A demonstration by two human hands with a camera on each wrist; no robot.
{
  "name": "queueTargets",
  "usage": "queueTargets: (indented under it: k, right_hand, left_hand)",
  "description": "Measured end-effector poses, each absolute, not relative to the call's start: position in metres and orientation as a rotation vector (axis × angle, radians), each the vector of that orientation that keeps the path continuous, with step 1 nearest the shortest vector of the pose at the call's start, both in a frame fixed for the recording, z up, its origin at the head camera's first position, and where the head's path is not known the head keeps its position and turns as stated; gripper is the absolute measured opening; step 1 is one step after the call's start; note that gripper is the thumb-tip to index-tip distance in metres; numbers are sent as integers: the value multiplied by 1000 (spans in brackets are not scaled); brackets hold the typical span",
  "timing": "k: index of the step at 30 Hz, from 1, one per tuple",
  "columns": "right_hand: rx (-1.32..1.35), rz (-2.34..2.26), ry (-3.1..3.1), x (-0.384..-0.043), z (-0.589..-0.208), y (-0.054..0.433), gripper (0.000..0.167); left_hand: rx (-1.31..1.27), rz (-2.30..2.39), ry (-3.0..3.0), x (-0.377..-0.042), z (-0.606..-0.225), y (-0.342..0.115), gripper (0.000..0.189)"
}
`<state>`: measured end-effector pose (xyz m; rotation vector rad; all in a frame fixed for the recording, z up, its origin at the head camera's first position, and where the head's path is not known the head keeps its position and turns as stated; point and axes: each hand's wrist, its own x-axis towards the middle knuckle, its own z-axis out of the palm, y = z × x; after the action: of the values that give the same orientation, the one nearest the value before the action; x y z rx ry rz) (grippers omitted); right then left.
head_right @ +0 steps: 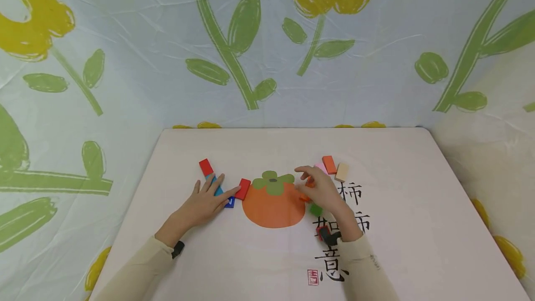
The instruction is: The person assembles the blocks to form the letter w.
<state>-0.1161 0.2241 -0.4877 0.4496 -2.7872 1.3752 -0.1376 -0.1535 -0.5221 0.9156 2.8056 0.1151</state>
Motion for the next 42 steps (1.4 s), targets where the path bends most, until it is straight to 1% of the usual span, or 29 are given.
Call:
queueTargets:
  k: [8,13,17,22,25,31,35,38,42]
  right_hand:
    - [459,1349,-2825,-136,-493,275,39]
    - [474,1309,-2897,-147,-495,302,46]
    - [588,1258,-2935,-156,-496,316,53]
    - [772,1203,-2957,-168,-498,323,56]
    - [814,1219,-2999,-173,-499,323,57]
    - [795,1161,-3114,-179,-496,321,60]
    - [817,1110,-3135,-181,-496,320,56]
    - [786,1084,-3157,-181,-496,320,53]
    - [755,1084,-3162,-181,-497,319,53]
  left_hand:
    - [905,134,2797,-138,-524,-154,54]
    - [913,94,2790,-140,-529,-155,55]
    - [916,86,2783,-141,-531,-156,56]
    - [937,89,2802,-140,-529,-156,54]
    - [959,81,2819,-140,-527,-157,53]
    - [956,79,2817,-140,-529,-157,53]
    - [952,88,2819,-140,-530,-157,54]
    - [956,96,2816,-139,-529,-157,53]
    - [953,102,2808,-139,-527,-157,52]
